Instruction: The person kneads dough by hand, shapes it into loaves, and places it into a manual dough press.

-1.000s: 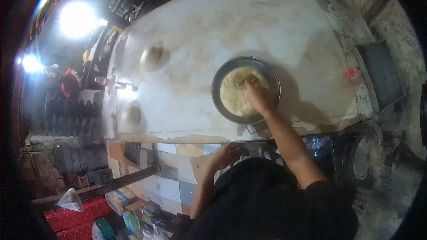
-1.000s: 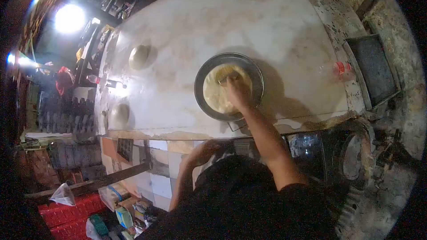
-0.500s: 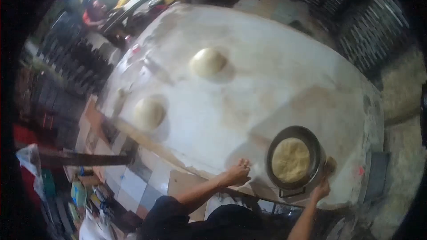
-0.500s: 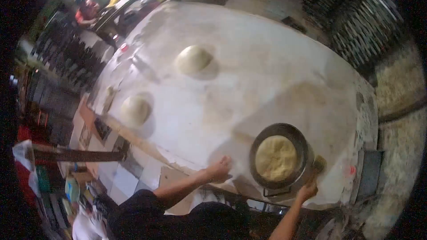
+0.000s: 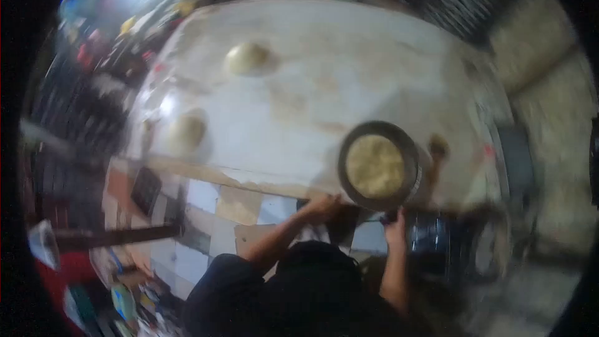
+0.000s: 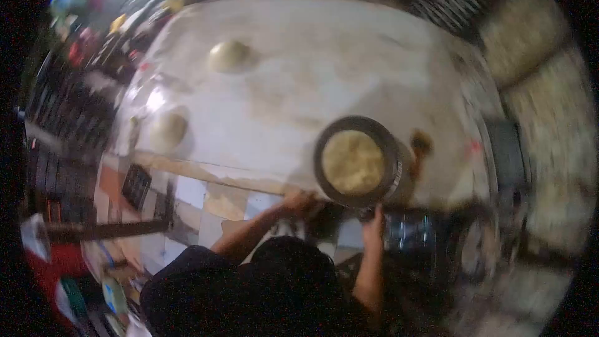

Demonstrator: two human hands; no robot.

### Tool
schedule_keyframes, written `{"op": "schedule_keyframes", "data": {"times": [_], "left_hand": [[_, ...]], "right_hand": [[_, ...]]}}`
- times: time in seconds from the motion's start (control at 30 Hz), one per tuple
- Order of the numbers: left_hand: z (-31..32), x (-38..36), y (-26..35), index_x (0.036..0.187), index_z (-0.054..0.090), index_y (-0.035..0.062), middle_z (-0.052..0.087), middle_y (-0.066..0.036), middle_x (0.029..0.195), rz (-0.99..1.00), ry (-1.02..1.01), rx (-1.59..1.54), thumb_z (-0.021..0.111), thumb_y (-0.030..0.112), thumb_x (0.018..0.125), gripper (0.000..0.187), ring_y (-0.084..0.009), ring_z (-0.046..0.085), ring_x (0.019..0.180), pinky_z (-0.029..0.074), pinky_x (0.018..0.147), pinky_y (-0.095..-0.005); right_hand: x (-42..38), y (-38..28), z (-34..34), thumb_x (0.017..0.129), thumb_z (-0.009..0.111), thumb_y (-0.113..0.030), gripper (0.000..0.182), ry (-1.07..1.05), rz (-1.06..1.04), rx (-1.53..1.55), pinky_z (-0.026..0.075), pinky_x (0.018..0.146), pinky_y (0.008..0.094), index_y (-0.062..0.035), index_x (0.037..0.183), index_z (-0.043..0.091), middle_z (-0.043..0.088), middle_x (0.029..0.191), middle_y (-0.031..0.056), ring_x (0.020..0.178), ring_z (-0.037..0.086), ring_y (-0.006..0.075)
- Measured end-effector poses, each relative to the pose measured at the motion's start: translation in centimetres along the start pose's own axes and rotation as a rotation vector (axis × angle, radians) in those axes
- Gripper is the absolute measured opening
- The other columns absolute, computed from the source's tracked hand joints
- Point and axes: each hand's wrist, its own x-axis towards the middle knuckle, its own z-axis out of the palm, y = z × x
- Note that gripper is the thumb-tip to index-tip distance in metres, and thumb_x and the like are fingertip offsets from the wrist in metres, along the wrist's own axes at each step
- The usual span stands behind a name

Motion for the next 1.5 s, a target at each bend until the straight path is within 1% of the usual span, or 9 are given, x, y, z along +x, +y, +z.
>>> {"op": "schedule_keyframes", "data": {"times": [0.13,0.3,0.4,0.53,0.77,0.97,1.07,1.23,1.5], "left_hand": [[11.9,-0.1,1.3,0.125,0.065,0.0001,0.070,-0.021,0.107,-0.451,0.174,-1.619,0.018,0.081,0.094,0.098,-0.0311,0.068,0.105,0.054,0.091,-0.0444],[16.7,3.3,4.8,0.106,0.067,-0.0036,0.070,-0.021,0.099,-0.173,0.393,-0.735,0.035,0.055,0.104,0.067,-0.0326,0.067,0.094,0.051,0.082,-0.0438],[13.2,6.1,12.7,0.104,0.068,-0.0027,0.069,-0.022,0.098,-0.303,0.099,-0.450,0.048,0.038,0.103,0.046,-0.0373,0.068,0.095,0.052,0.082,-0.0462],[24.7,16.3,7.3,0.114,0.067,-0.0009,0.068,-0.024,0.107,0.459,-0.198,0.615,0.057,0.023,0.093,0.033,-0.0387,0.067,0.100,0.055,0.084,-0.0489],[28.0,24.7,14.7,0.128,0.056,-0.0036,0.065,-0.025,0.115,0.779,-0.188,0.616,0.049,0.022,0.097,0.042,-0.0426,0.065,0.103,0.055,0.083,-0.0513],[28.7,34.4,24.0,0.127,0.056,-0.0056,0.066,-0.023,0.108,0.758,-0.402,0.478,0.046,0.023,0.098,0.042,-0.0404,0.065,0.098,0.055,0.079,-0.0512],[29.2,39.2,27.3,0.126,0.057,-0.0040,0.066,-0.020,0.108,0.782,-0.506,0.513,0.045,0.023,0.100,0.040,-0.0371,0.065,0.096,0.055,0.080,-0.0490],[33.0,49.3,33.0,0.124,0.059,-0.0013,0.067,-0.017,0.107,0.831,-0.607,0.675,0.043,0.024,0.103,0.037,-0.0317,0.065,0.093,0.054,0.080,-0.0451],[6.0,51.7,66.2,0.121,0.061,0.0019,0.068,-0.012,0.107,1.174,-0.874,-0.038,0.040,0.027,0.107,0.036,-0.0236,0.064,0.089,0.053,0.084,-0.0392]], "right_hand": [[-9.5,6.2,-3.5,0.098,0.065,-0.038,0.027,0.147,0.257,0.928,0.043,0.070,0.0408,-0.0121,0.100,0.060,0.051,0.077,0.0010,0.072,0.050,0.0213],[-20.2,9.0,-8.4,0.103,0.056,-0.040,0.026,0.681,0.408,1.042,0.047,0.065,0.0374,-0.0147,0.109,0.059,0.046,0.068,-0.0023,0.061,0.045,0.0146],[-20.6,20.2,-12.9,0.104,0.049,-0.044,0.039,0.519,-0.105,0.805,0.047,0.064,0.0377,-0.0099,0.117,0.064,0.050,0.070,-0.0006,0.062,0.049,0.0183],[-24.0,22.7,-12.2,0.103,0.049,-0.029,0.037,0.752,-0.180,0.516,0.047,0.079,0.0396,-0.0039,0.129,0.059,0.055,0.096,0.0085,0.085,0.054,0.0251],[-20.9,23.5,-12.3,0.104,0.043,-0.036,0.047,1.010,-0.150,1.698,0.044,0.109,0.0457,-0.0041,0.138,0.052,0.058,0.136,0.0138,0.122,0.054,0.0364],[-14.0,24.9,-15.1,0.104,0.042,-0.040,0.050,1.357,-0.058,1.694,0.042,0.109,0.0471,-0.0016,0.132,0.056,0.060,0.132,0.0153,0.121,0.055,0.0350],[-11.3,31.0,-14.0,0.104,0.043,-0.037,0.048,1.143,-0.535,1.599,0.043,0.108,0.0454,-0.0010,0.135,0.053,0.058,0.134,0.0158,0.121,0.055,0.0338],[-2.0,35.8,-16.8,0.105,0.043,-0.035,0.046,1.569,-0.115,1.079,0.045,0.104,0.0442,-0.0011,0.135,0.051,0.057,0.132,0.0153,0.120,0.054,0.0320],[9.5,20.7,-33.4,0.102,0.048,-0.036,0.046,1.645,0.202,1.128,0.047,0.098,0.0456,-0.0012,0.131,0.054,0.060,0.128,0.0159,0.116,0.058,0.0339]]}}
